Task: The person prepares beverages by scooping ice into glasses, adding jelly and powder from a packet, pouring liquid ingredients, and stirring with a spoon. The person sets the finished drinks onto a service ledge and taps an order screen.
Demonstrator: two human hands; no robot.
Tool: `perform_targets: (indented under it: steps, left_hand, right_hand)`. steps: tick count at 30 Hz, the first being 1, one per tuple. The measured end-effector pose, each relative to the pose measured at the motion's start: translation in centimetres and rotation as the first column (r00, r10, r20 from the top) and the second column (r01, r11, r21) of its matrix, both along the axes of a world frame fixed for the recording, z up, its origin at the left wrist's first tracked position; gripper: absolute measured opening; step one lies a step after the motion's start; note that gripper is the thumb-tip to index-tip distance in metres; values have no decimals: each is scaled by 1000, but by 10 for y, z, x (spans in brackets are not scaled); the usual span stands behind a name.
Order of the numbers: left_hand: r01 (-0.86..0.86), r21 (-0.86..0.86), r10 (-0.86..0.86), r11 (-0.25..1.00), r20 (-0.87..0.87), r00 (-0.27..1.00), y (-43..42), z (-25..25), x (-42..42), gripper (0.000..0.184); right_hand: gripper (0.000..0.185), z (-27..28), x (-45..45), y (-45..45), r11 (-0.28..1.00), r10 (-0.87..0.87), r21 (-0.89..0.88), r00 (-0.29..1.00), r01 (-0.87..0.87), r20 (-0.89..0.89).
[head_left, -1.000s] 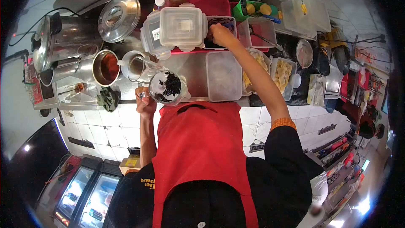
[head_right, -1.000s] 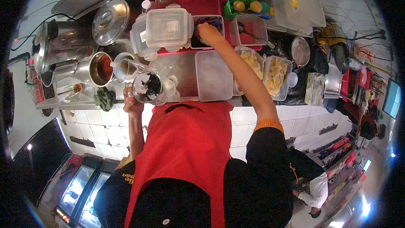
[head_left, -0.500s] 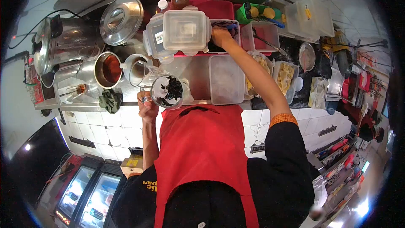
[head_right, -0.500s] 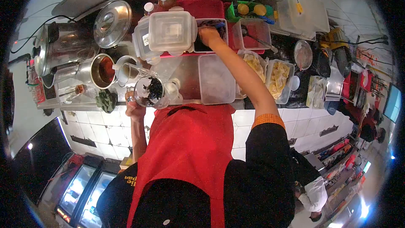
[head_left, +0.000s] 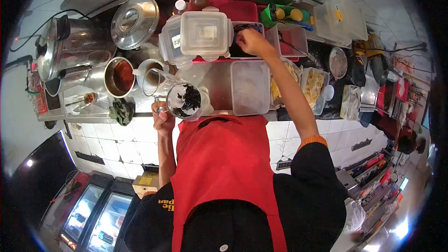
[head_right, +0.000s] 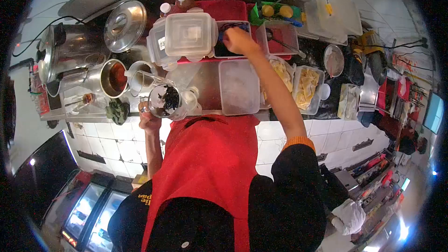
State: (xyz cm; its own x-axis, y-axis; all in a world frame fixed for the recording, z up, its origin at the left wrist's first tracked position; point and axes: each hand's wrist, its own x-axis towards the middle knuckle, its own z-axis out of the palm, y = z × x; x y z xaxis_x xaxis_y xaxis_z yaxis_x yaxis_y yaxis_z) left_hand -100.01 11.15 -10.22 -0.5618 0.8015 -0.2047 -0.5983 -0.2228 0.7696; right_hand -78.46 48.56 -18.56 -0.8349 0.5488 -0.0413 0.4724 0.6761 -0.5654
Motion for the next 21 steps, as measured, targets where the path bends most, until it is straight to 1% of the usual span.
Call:
perform_targets:
  steps: [1, 2, 3, 4, 5, 6, 7, 8, 9, 10, 11, 12, 13, 15, 16, 17, 19, 20, 21]
  left_hand:
    - [-15, 25, 15, 1000, -12, 1000, -3, -8, -2, 45]
    - [-26, 50, 27, 998, -23, 999, -5, -13, -4, 44]
    - [-19, 51, 20, 999, -20, 1000, -5, -12, -4, 44]
    - [-23, 53, 24, 998, -18, 1000, -4, -10, -3, 45]
    - [-47, 19, 47, 999, -39, 998, -1, -5, 0, 46]
    - [-70, -16, 69, 997, -61, 996, 2, 0, 3, 48]
    - [-30, -28, 28, 999, -49, 998, -2, -5, -2, 42]
    - [-37, 17, 37, 999, -37, 999, -2, -11, -5, 39]
    - [-29, 52, 29, 998, 11, 1000, -5, -18, -6, 35]
    - [-24, 85, 19, 996, 59, 998, -4, -18, -5, 33]
    - [-11, 93, 6, 996, 60, 998, -4, -19, -6, 35]
    - [-7, 67, 4, 998, 49, 999, -4, -20, -7, 35]
    - [-4, 40, 3, 999, 36, 999, -2, -20, -9, 35]
    - [23, 73, -27, 997, 43, 999, -6, -25, -13, 38]
    - [37, 107, -42, 994, 46, 998, -9, -28, -16, 40]
    - [46, 109, -51, 993, 46, 998, -11, -33, -19, 40]
    - [22, 95, -28, 995, 55, 998, -15, -38, -22, 46]
    - [32, 72, -32, 997, -2, 999, -18, -37, -24, 49]
    - [41, 70, -42, 997, -1, 999, -19, -38, -23, 49]
  right_hand:
    - [11, 11, 8, -1, 1000, 1, 0, 1000, -1, 0]
    - [12, 34, 17, -5, 939, -116, -333, 991, 89, -61]
    - [15, 53, 27, -10, 762, -249, -631, 965, 144, -79]
    - [20, 63, 38, -15, 695, -293, -706, 950, 135, -107]
    - [20, 74, 46, -22, 698, -304, -701, 947, 147, -104]
    - [20, 86, 55, -32, 573, -420, -805, 899, 156, -125]
    - [21, 97, 65, -41, 439, -533, -887, 836, 142, -129]
    - [24, 106, 72, -52, 319, -611, -941, 783, 115, -112]
    - [24, 109, 80, -62, 325, -622, -937, 775, 127, -110]
    - [24, 108, 88, -71, 218, -677, -976, 724, 28, -131]
    - [24, 109, 96, -81, 114, -731, -990, 668, -83, -141]
    - [26, 110, 105, -91, 107, -743, -986, 649, -125, -163]
    - [26, 116, 113, -101, 110, -751, -987, 640, -121, -162]
    - [29, 130, 128, -122, 35, -811, -979, 567, -200, -144]
    - [33, 134, 136, -131, 60, -810, -978, 563, -197, -164]
    - [33, 134, 146, -141, 64, -815, -978, 556, -197, -165]
    - [36, 129, 168, -164, -36, -858, -979, 508, -200, -72]
    - [43, 126, 176, -172, -80, -851, -980, 524, -183, -29]
    - [43, 123, 184, -179, -81, -856, -980, 516, -183, -26]
